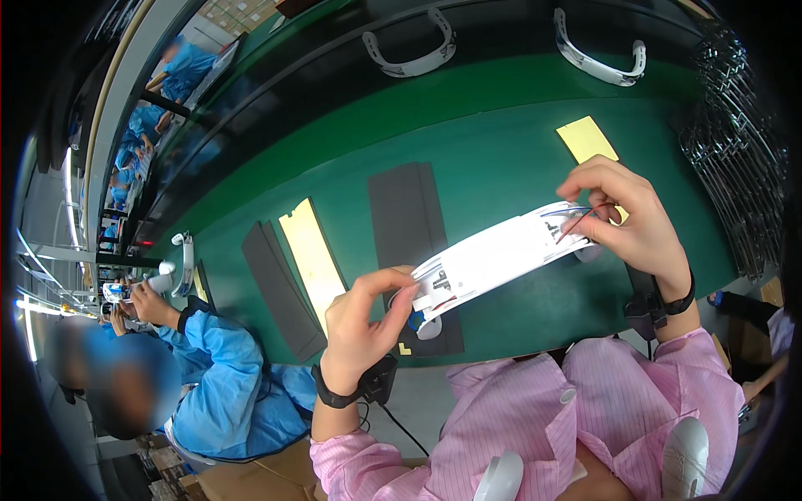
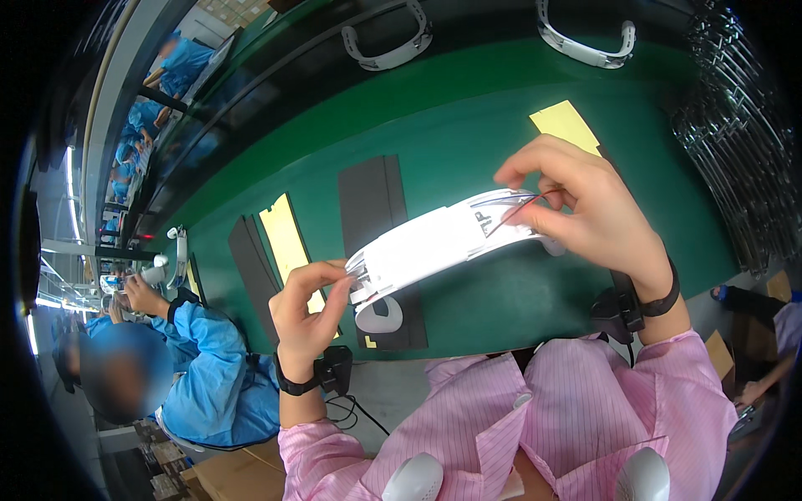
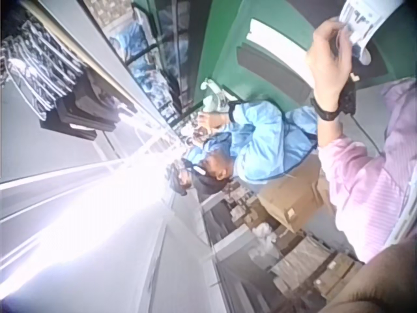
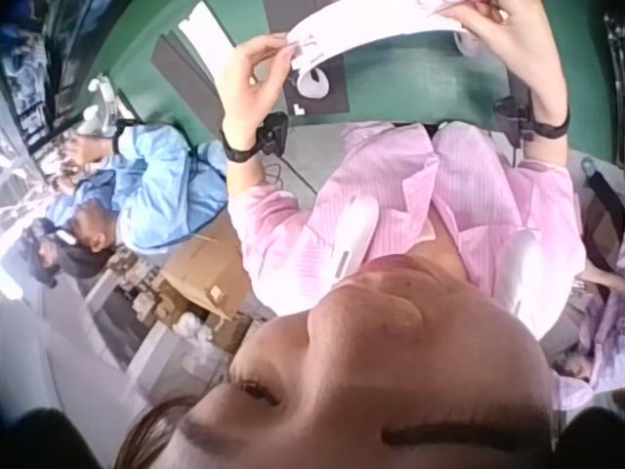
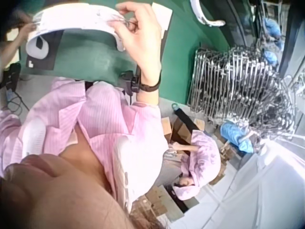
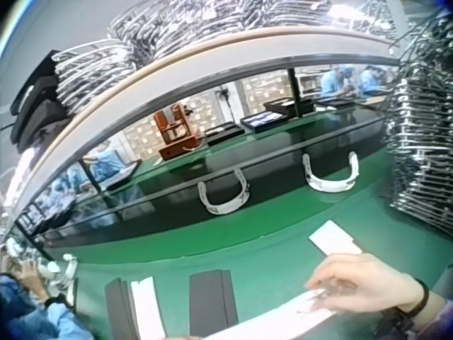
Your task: Assembling electronic components and plastic housings of portable neck fans on a production line.
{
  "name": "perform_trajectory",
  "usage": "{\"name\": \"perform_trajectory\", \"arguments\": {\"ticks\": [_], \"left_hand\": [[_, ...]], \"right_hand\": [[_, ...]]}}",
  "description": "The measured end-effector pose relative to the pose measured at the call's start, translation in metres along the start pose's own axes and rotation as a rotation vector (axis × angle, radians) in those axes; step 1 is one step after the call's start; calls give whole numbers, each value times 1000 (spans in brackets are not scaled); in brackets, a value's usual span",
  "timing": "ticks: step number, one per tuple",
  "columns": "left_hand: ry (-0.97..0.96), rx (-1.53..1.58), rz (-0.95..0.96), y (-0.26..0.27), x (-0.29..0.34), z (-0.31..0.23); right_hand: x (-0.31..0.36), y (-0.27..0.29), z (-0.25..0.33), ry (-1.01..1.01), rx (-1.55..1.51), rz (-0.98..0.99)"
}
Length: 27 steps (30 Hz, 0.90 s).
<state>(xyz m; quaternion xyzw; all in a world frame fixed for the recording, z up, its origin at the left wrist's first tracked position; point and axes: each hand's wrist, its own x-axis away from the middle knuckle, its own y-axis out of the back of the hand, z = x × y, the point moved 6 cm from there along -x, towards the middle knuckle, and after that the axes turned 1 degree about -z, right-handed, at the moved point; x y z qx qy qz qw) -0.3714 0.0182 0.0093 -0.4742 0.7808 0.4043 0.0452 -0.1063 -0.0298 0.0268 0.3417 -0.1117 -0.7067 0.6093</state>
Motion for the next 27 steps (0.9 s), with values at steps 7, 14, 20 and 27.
{"name": "perform_trajectory", "arguments": {"ticks": [7, 14, 20, 27], "left_hand": [[-148, -3, 80, 3, -5, -5], [188, 293, 454, -7, -33, 6], [282, 265, 1010, -76, -88, -41], [933, 912, 1346, -148, -49, -90]], "right_hand": [[5, -2, -12, 115, -35, -76], [25, 0, -53, -348, -518, 2], [22, 17, -67, -218, -608, 349], [27, 29, -71, -345, -805, 113]]}}
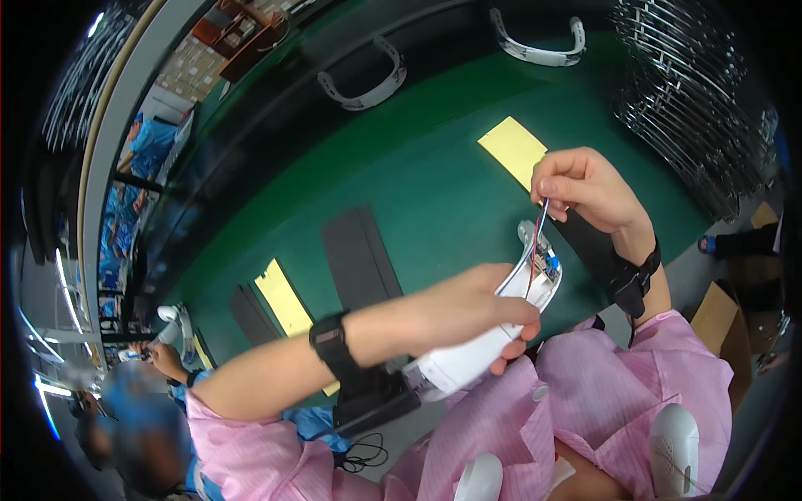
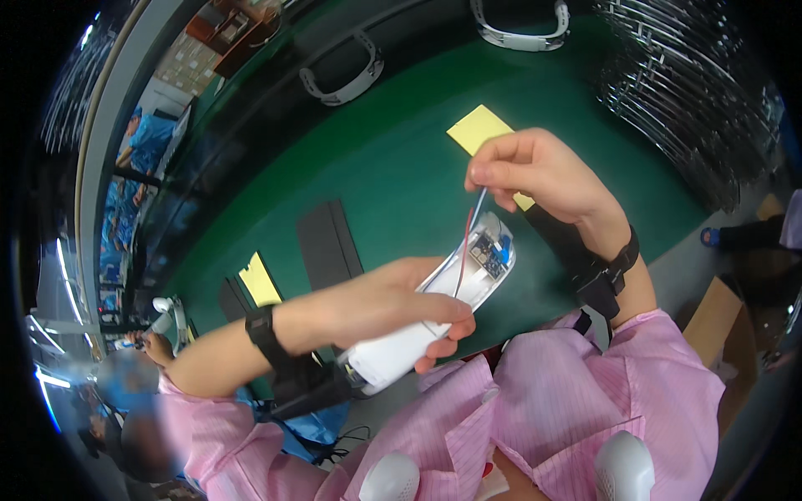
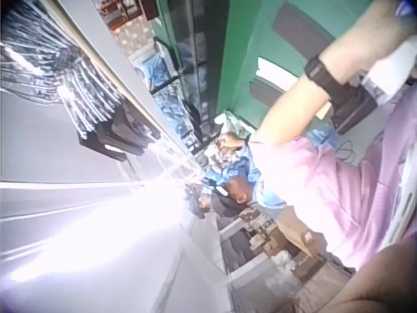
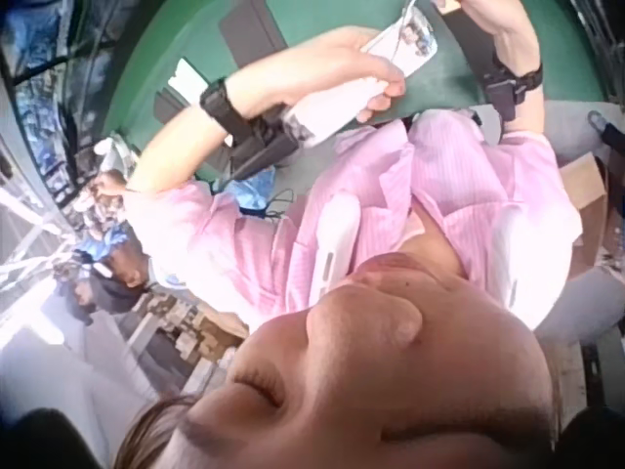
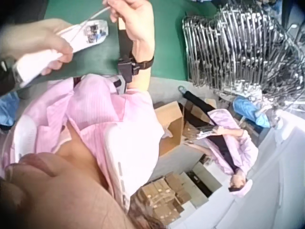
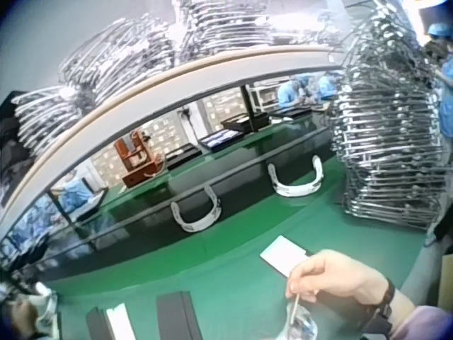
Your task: Assembling electronic components and plastic housings of portable neck fans on a production line.
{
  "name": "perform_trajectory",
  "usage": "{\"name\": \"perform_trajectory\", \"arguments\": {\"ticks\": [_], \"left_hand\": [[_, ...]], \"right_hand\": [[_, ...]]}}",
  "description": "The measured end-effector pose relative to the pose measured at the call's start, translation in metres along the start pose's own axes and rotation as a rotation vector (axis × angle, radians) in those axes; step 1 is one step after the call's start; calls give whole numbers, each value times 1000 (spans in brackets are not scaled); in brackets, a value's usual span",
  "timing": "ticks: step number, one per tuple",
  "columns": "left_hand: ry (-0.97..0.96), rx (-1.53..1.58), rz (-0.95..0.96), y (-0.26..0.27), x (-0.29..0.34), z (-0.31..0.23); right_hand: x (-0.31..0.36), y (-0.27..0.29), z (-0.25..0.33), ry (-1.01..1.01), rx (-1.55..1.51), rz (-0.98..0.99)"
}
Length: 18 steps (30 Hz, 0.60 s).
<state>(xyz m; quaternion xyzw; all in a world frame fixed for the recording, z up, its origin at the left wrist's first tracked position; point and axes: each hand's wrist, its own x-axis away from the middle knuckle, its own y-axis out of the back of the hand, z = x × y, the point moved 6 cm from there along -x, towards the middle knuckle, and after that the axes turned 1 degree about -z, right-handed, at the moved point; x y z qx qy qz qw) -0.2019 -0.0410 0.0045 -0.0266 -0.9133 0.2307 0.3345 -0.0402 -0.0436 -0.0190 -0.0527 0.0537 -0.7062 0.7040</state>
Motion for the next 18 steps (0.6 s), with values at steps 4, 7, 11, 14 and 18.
{"name": "perform_trajectory", "arguments": {"ticks": [4, 7, 11, 14, 18], "left_hand": [[-223, -122, -206, -19, 17, -19], [-464, -252, -334, -22, 31, -27], [-793, -415, -488, -5, 27, -17], [-1045, -409, -554, 6, 28, -13], [-1135, -337, -622, 20, 20, 3]], "right_hand": [[8, -1, 27, 152, -279, -99], [15, -9, 54, 387, -322, -191], [19, -24, 69, 532, -124, -335], [15, -21, 69, 536, -35, -449], [31, -44, 88, 843, 984, -850]]}}
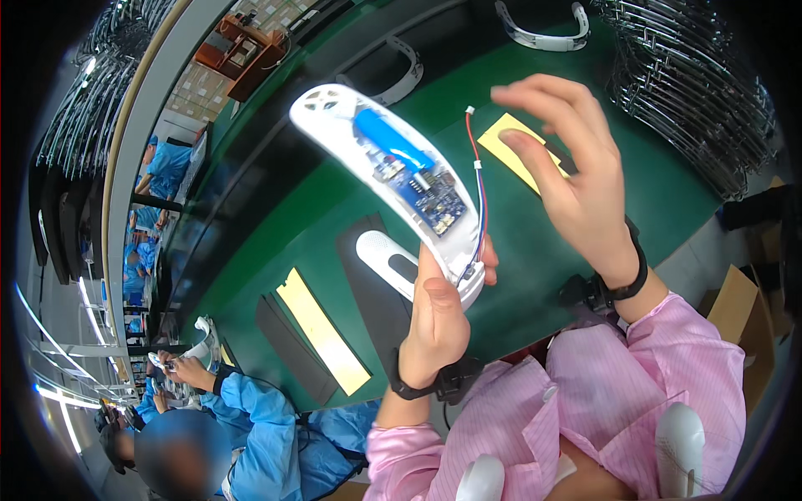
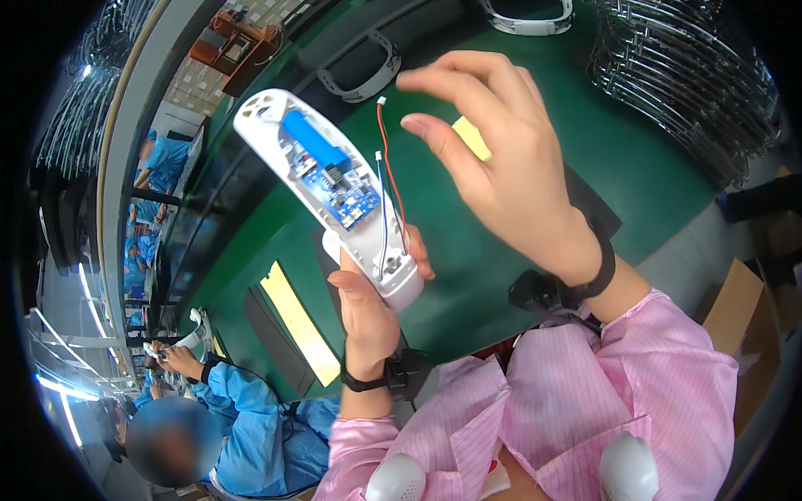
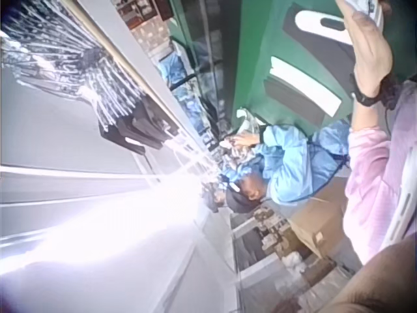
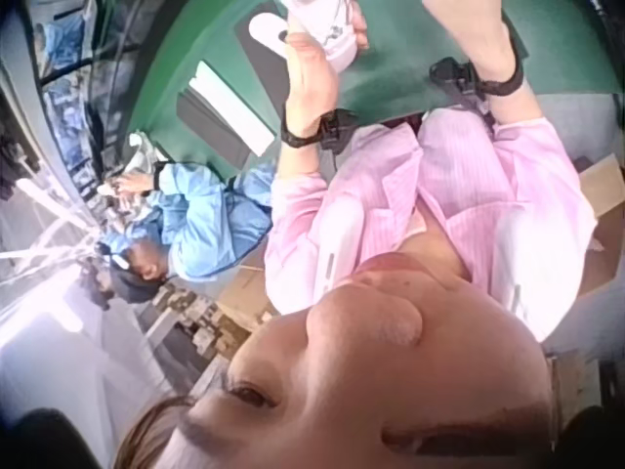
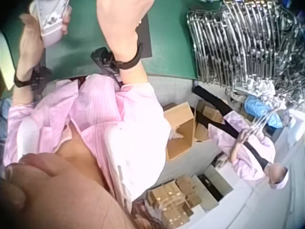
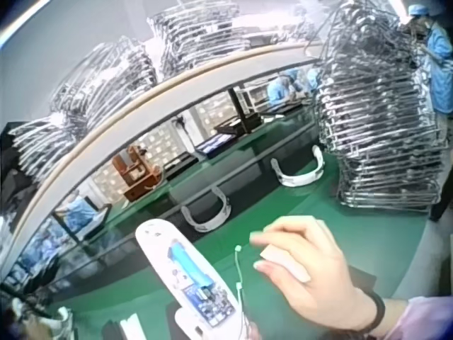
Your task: Assembling electronic components and plastic housings of portable neck fans on a production line.
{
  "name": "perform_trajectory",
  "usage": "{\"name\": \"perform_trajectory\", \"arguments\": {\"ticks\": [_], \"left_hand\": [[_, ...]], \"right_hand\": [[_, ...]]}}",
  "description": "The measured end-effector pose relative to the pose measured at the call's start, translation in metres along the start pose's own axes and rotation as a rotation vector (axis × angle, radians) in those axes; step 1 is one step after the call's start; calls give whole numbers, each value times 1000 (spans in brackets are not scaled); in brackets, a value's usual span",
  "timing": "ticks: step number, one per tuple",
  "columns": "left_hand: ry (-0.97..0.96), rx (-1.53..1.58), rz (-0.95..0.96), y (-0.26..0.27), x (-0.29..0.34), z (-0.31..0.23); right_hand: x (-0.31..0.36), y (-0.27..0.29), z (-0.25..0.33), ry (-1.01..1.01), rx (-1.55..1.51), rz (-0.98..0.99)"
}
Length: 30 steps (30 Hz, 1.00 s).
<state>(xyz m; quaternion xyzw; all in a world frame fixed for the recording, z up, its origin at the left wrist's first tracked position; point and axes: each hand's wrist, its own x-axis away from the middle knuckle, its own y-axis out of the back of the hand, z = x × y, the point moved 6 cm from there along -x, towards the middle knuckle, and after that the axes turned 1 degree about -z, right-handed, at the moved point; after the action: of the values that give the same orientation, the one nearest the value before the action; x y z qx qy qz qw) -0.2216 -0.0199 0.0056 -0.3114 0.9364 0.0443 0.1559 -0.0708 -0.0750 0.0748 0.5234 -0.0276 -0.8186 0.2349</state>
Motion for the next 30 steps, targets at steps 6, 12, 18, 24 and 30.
{"name": "perform_trajectory", "arguments": {"ticks": [6, 12, 18, 24, 30], "left_hand": [[-46, 54, -192, -4, 9, 18], [-98, -1, -230, -3, 11, 27], [-189, 471, -253, 7, -3, 17], [-217, 761, -561, 19, -9, 0], [-529, 820, -629, 28, -10, -26]], "right_hand": [[19, -21, 17, -154, -425, 361], [36, -40, 9, -481, -676, 453], [48, -49, 4, -770, -997, 413], [58, -48, 2, -721, -824, 519], [61, -37, 21, -535, -620, 575]]}}
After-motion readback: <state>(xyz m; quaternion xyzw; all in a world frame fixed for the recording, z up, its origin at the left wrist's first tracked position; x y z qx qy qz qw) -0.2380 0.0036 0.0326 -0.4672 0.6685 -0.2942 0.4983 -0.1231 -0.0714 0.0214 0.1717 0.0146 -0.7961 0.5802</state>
